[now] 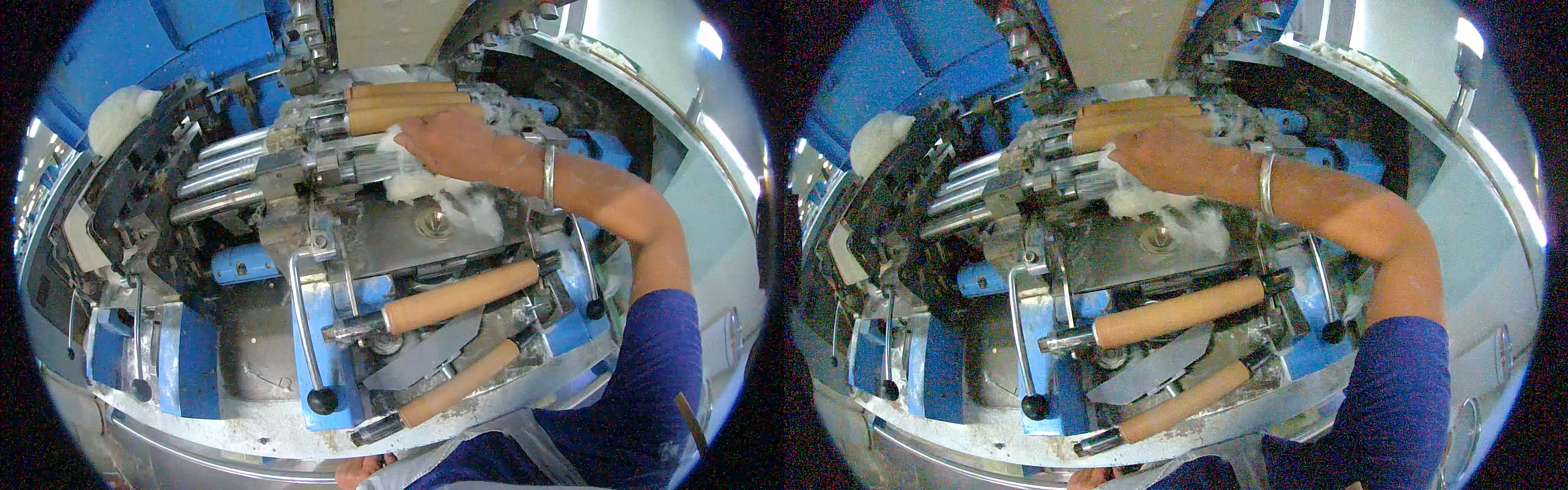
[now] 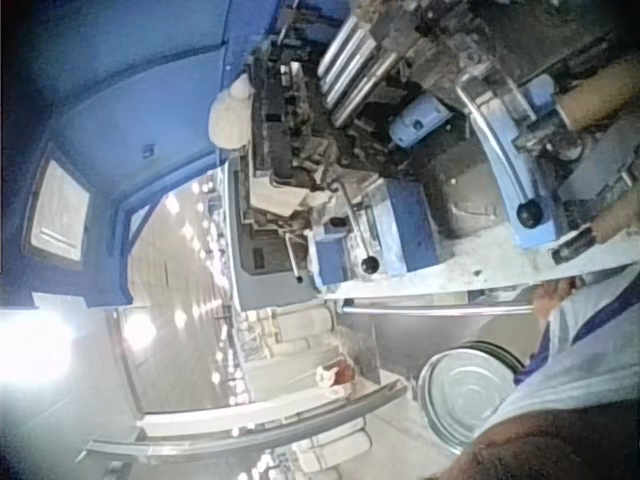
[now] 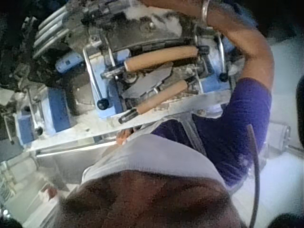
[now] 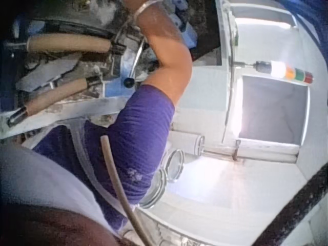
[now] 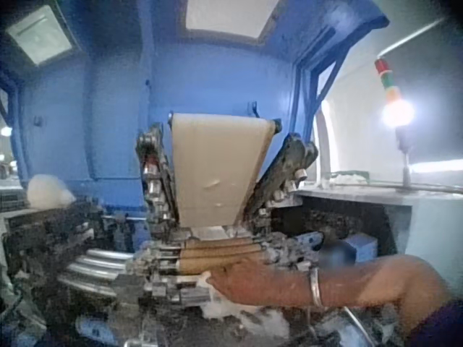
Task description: The person feeds white fibrous material into a textile machine, guides it through rollers, and collects the processed output. They repeatedly adjust the material and clear the machine's surface while maintaining the flow of the process.
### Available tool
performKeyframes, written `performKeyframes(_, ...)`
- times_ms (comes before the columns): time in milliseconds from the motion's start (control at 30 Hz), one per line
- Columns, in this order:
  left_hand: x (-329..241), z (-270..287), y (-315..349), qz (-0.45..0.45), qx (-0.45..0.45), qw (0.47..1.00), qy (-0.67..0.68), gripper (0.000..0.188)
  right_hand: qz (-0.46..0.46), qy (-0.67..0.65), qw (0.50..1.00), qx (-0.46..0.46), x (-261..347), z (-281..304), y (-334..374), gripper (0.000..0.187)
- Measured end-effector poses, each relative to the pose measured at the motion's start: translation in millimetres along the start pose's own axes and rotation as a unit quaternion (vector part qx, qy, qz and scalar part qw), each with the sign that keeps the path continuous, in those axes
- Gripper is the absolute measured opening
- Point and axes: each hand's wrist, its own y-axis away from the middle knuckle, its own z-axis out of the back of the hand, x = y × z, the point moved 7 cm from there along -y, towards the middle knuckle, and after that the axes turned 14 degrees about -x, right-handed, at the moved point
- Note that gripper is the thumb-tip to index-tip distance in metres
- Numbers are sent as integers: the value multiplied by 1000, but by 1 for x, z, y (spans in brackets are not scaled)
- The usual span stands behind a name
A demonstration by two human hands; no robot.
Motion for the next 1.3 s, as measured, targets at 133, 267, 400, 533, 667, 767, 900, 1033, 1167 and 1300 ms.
performKeyframes(133,0,1,-3,2,0,1000,-8,14,18,8,1000,-15,5,4,-2,30)
performKeyframes(267,-3,1,-1,7,-10,1000,-12,15,4,29,999,14,3,6,3,30)
performKeyframes(400,-7,7,1,-7,-52,998,-22,16,69,15,994,-81,15,26,7,37)
performKeyframes(533,1,28,6,-8,-99,990,-103,25,44,8,991,-127,18,27,3,39)
performKeyframes(667,61,45,35,424,-98,893,115,54,-62,-44,997,-18,0,-1,-7,39)
performKeyframes(767,53,59,30,269,-180,943,-78,71,-67,-37,997,24,-7,-8,-10,36)
performKeyframes(900,61,42,31,125,-206,954,-178,63,-59,-64,996,0,-7,-1,-10,40)
performKeyframes(1033,51,40,33,-91,-270,939,-192,46,-71,-70,995,-14,-7,-4,-3,31)
performKeyframes(1167,58,43,29,83,-144,967,-193,49,-43,-65,996,-39,-13,-9,5,17)
performKeyframes(1300,56,42,36,223,-114,958,-135,69,75,31,994,75,-30,-18,21,30)
